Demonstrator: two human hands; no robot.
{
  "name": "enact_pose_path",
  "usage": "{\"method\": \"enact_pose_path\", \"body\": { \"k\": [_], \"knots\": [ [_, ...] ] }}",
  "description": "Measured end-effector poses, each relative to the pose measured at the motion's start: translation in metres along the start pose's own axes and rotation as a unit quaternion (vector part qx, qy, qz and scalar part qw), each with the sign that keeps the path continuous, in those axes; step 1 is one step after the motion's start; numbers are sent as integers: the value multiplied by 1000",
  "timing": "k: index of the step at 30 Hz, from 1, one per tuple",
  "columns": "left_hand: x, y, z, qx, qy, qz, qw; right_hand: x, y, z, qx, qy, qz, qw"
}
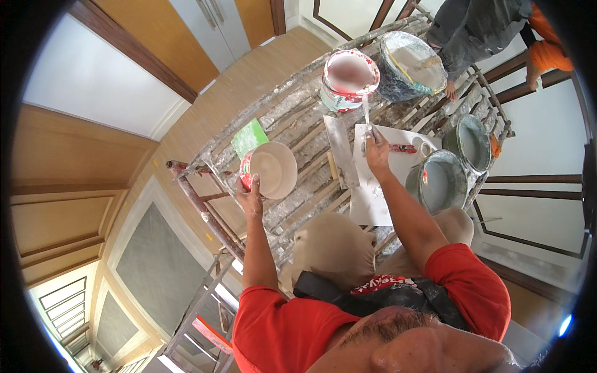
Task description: The person scoops a green powder from a bag into a small bucket using a putty knife, then stirs the contents. They then scrape the putty knife clean against the bucket rim and a flat surface.
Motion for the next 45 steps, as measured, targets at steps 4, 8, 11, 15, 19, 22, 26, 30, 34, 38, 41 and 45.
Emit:
{"method": "enact_pose_path", "body": {
  "k": [4, 8, 11, 15, 19, 22, 26, 30, 34, 38, 41, 45],
  "knots": [
    [0, -6, 0, -6, 4, -7, 1000, 19, 13, 32, 161, 100, 87, 978],
    [-7, -12, 10, -30, -13, -13, 999, 20, 29, 82, 154, 157, 61, 974],
    [-7, -11, 9, -36, -22, -10, 999, 32, 39, 99, 8, -73, 22, 997],
    [-12, -12, 11, -40, -16, -5, 999, 38, 46, 91, -288, -169, -50, 941],
    [-17, -20, 21, -66, -8, -11, 998, 30, 51, 95, -314, -158, -22, 936],
    [-18, -21, 21, -47, -23, -5, 999, 35, 50, 104, -340, -167, -6, 926],
    [-21, -19, 22, -75, -36, -4, 997, 52, 66, 132, -391, -141, 39, 908],
    [-18, -25, 33, -68, -36, -19, 997, 56, 94, 148, -455, -79, 95, 882],
    [-20, -15, 27, -65, -42, -3, 997, 52, 104, 131, -466, -68, 144, 870],
    [-23, -22, 25, -54, -21, -17, 998, 28, 114, 130, -456, -110, 217, 856],
    [-20, -25, 26, -44, -21, -19, 999, 32, 103, 137, -399, -151, 141, 894],
    [-23, -22, 31, -60, -49, -19, 997, 52, 89, 138, -394, -175, 81, 899]
  ]
}}
Point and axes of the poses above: each hand's wrist, its own x-axis towards the middle knuckle, its own y-axis out of the palm, z = x × y, the point moved 5 cm from there along x, towards the middle knuckle, and after that the axes turned 4 degrees about x, right-handed, at the moved point
